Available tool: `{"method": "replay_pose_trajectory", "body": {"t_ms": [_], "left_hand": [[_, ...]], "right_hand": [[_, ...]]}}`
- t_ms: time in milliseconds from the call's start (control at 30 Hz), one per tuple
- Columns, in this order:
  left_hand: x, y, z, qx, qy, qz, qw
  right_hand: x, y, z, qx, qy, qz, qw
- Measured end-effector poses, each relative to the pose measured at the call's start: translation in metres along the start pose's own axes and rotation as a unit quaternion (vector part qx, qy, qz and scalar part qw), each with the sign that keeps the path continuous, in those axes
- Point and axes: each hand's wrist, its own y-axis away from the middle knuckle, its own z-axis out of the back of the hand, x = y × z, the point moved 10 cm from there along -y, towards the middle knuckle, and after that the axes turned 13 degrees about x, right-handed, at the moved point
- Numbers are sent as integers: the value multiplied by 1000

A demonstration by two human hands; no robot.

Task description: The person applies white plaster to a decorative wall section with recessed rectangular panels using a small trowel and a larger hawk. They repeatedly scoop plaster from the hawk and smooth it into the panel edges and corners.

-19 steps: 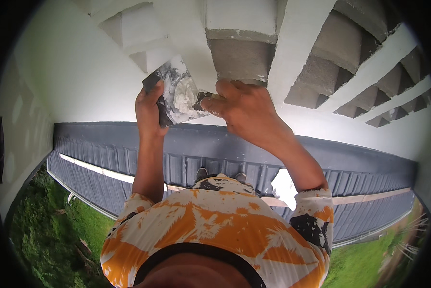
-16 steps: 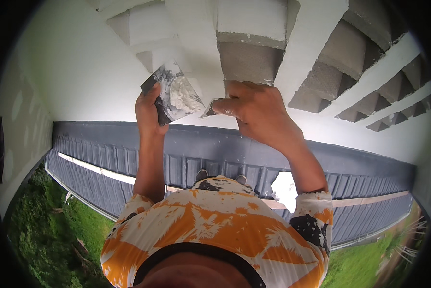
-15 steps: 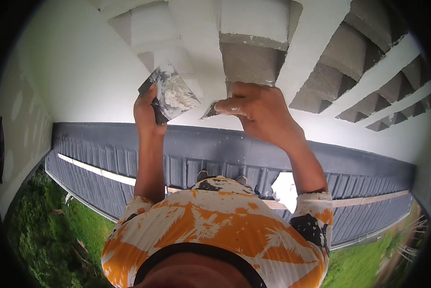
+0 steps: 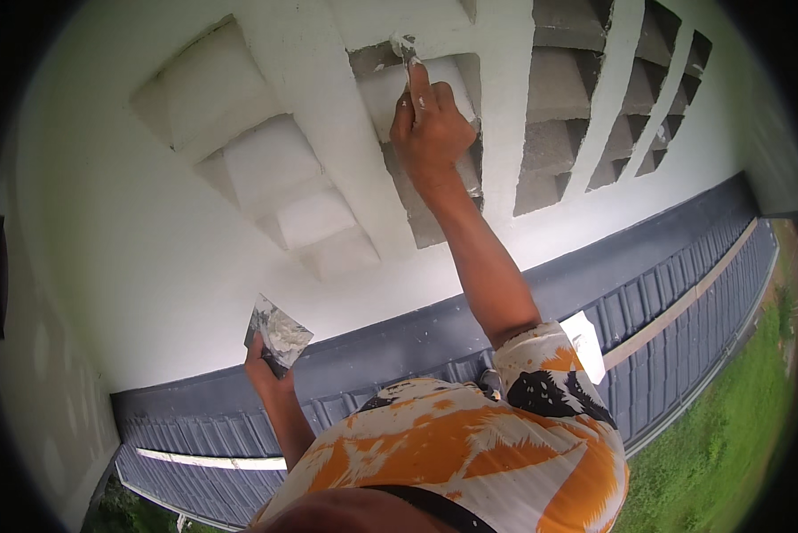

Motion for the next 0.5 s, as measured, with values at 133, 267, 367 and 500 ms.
{"method": "replay_pose_trajectory", "body": {"t_ms": [133,267,367,500], "left_hand": [[-12,-3,29,-26,-1,7,1000],[-44,1,76,-69,-1,-21,997],[-56,0,99,-72,14,-41,996],[-60,2,106,-105,-23,-8,994]], "right_hand": [[6,20,-50,24,118,12,993],[40,32,-29,72,123,2,990],[34,19,-9,29,106,-45,993],[25,-12,-21,50,132,-108,984]]}}
